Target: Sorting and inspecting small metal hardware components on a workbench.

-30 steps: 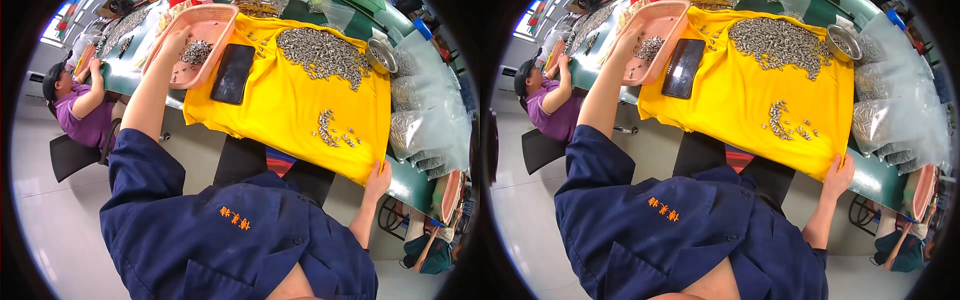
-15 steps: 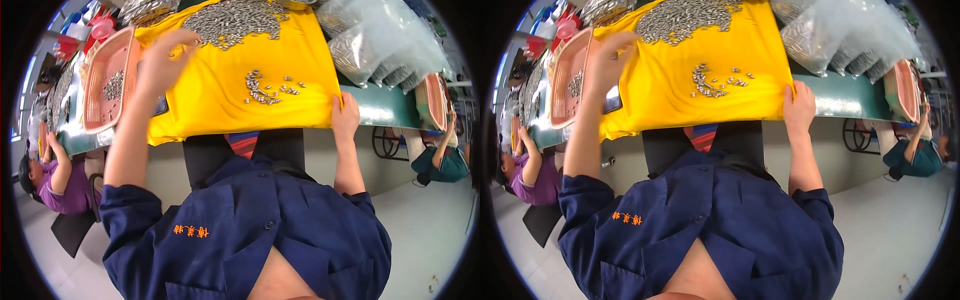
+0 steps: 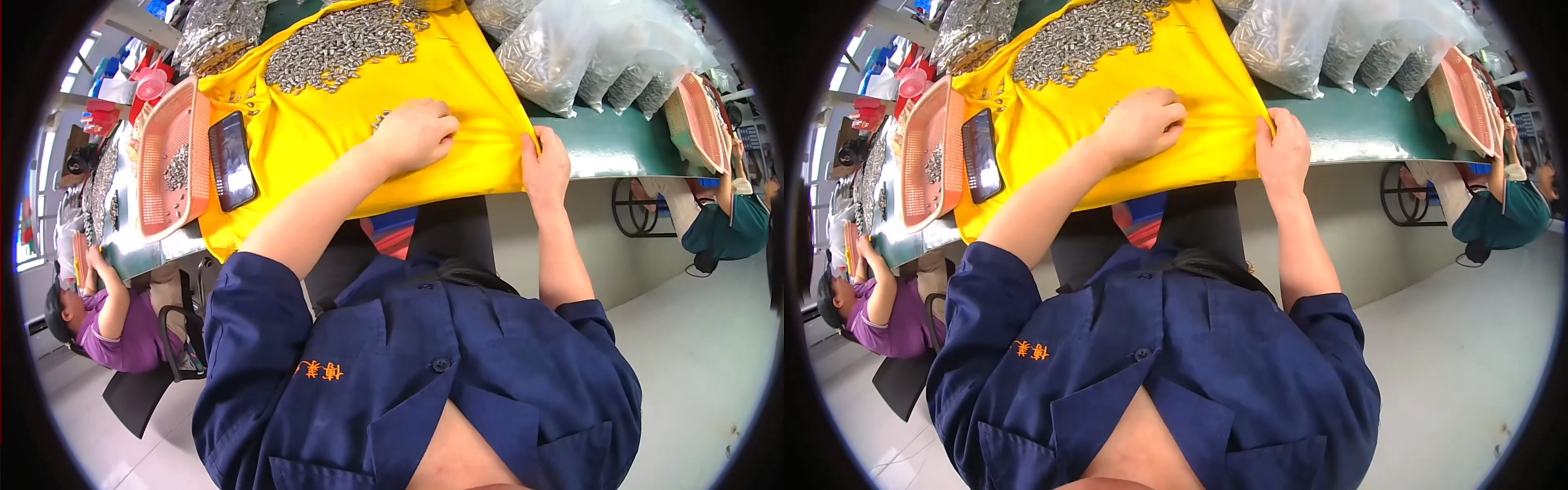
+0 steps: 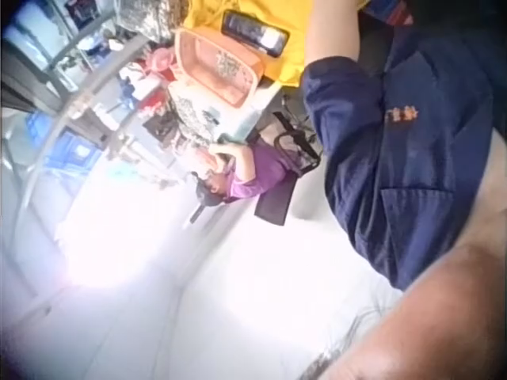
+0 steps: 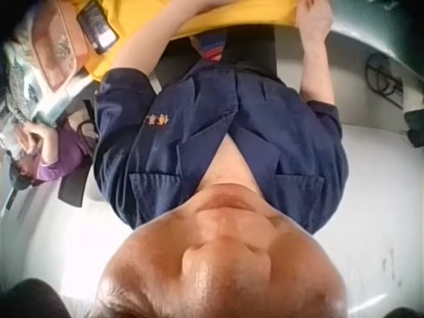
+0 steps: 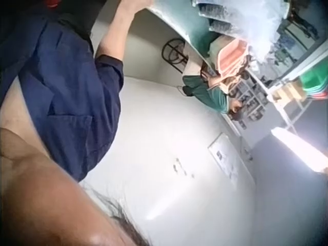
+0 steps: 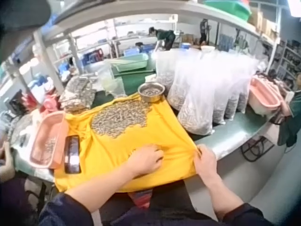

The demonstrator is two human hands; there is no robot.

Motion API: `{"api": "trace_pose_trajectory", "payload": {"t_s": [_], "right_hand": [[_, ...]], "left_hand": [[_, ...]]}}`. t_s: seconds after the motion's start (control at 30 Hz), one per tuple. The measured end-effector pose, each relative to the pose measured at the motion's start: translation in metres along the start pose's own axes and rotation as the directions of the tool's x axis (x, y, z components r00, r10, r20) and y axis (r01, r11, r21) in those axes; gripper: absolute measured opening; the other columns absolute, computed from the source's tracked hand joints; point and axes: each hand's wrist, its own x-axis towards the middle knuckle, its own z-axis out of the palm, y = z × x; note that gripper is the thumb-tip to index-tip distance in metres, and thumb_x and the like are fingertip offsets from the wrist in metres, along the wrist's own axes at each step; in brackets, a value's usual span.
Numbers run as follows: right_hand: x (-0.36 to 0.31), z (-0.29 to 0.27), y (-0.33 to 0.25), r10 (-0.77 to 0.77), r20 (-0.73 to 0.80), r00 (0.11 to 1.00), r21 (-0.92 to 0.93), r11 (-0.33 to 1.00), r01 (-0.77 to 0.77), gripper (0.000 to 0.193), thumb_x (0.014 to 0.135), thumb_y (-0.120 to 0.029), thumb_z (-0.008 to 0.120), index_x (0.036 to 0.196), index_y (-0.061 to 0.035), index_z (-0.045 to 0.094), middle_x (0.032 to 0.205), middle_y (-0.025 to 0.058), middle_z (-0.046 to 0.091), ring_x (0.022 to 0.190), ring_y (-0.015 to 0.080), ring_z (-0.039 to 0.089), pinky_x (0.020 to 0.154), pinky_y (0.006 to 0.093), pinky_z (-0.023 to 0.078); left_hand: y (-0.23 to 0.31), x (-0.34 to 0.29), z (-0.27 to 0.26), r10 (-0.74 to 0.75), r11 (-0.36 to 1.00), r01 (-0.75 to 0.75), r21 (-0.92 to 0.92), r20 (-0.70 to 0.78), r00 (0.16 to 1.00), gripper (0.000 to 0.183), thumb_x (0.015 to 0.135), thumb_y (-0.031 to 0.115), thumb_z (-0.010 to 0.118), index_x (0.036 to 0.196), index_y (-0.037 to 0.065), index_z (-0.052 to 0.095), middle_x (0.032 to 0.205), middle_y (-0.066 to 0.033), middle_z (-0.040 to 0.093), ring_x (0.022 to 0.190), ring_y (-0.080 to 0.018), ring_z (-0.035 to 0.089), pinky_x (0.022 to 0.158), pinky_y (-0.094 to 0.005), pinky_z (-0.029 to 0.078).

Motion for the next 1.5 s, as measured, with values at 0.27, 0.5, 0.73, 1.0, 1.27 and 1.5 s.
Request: {"api": "trace_pose_trajectory", "payload": {"t_s": [0.27, 0.5, 0.73, 1.0, 1.27, 1.5], "right_hand": [[0.001, 0.001, 0.004, -0.037, -0.030, 0.999, -0.036, 0.999, 0.036, 0.009, 0.079, -0.011, 0.056, 0.085, -0.0043, 0.054, 0.077, 0.0124, 0.056, 0.074, 0.0320, 0.054, 0.065, 0.0390, 0.043], [0.001, 0.004, 0.004, -0.065, -0.033, 0.997, -0.059, 0.996, 0.063, 0.010, 0.079, -0.011, 0.057, 0.085, -0.0043, 0.054, 0.077, 0.0123, 0.056, 0.074, 0.0321, 0.054, 0.065, 0.0391, 0.043], [0.000, 0.004, 0.002, -0.065, -0.024, 0.998, -0.080, 0.995, 0.063, 0.010, 0.078, -0.011, 0.057, 0.085, -0.0042, 0.054, 0.077, 0.0123, 0.056, 0.075, 0.0321, 0.054, 0.065, 0.0392, 0.043], [0.001, 0.002, -0.001, -0.051, -0.012, 0.999, -0.090, 0.995, 0.050, 0.009, 0.078, -0.011, 0.057, 0.085, -0.0041, 0.055, 0.077, 0.0117, 0.057, 0.075, 0.0314, 0.054, 0.065, 0.0386, 0.043], [0.000, 0.003, -0.002, -0.044, -0.009, 0.999, -0.088, 0.995, 0.043, 0.010, 0.078, -0.011, 0.057, 0.085, -0.0040, 0.055, 0.077, 0.0112, 0.057, 0.075, 0.0310, 0.054, 0.065, 0.0383, 0.043], [0.000, 0.002, -0.001, -0.054, -0.011, 0.998, -0.097, 0.994, 0.052, 0.010, 0.079, -0.011, 0.057, 0.085, -0.0041, 0.055, 0.077, 0.0114, 0.056, 0.075, 0.0312, 0.053, 0.065, 0.0385, 0.043]], "left_hand": [[-0.015, -0.037, -0.025, 0.034, 0.989, -0.040, -0.140, -0.041, 0.999, 0.009, 0.070, 0.011, 0.060, 0.075, 0.004, 0.058, 0.083, -0.0109, 0.056, 0.082, -0.0286, 0.054, 0.073, -0.0365, 0.045], [-0.035, -0.040, -0.024, -0.345, 0.937, 0.349, -0.028, -0.243, 0.907, 0.018, 0.075, 0.021, 0.061, 0.083, 0.005, 0.061, 0.086, -0.0115, 0.057, 0.083, -0.0290, 0.054, 0.073, -0.0364, 0.044], [-0.008, -0.042, -0.013, -0.269, 0.962, 0.274, 0.004, -0.161, 0.950, 0.023, 0.072, 0.026, 0.064, 0.083, 0.007, 0.060, 0.082, -0.0114, 0.056, 0.079, -0.0299, 0.054, 0.071, -0.0377, 0.044], [0.010, -0.036, -0.015, -0.167, 0.984, 0.174, 0.045, -0.125, 0.978, 0.025, 0.070, 0.029, 0.065, 0.089, 0.013, 0.060, 0.091, -0.0066, 0.054, 0.089, -0.0254, 0.050, 0.077, -0.0370, 0.040], [0.001, -0.054, -0.019, -0.156, 0.983, 0.161, 0.084, -0.068, 0.985, 0.019, 0.070, 0.018, 0.063, 0.084, 0.010, 0.055, 0.092, -0.0078, 0.053, 0.089, -0.0268, 0.050, 0.076, -0.0378, 0.040], [0.000, -0.057, -0.018, -0.061, 0.998, 0.061, -0.001, -0.009, 0.998, 0.020, 0.069, 0.019, 0.064, 0.084, 0.010, 0.055, 0.085, -0.0065, 0.052, 0.082, -0.0262, 0.051, 0.072, -0.0370, 0.041]]}}
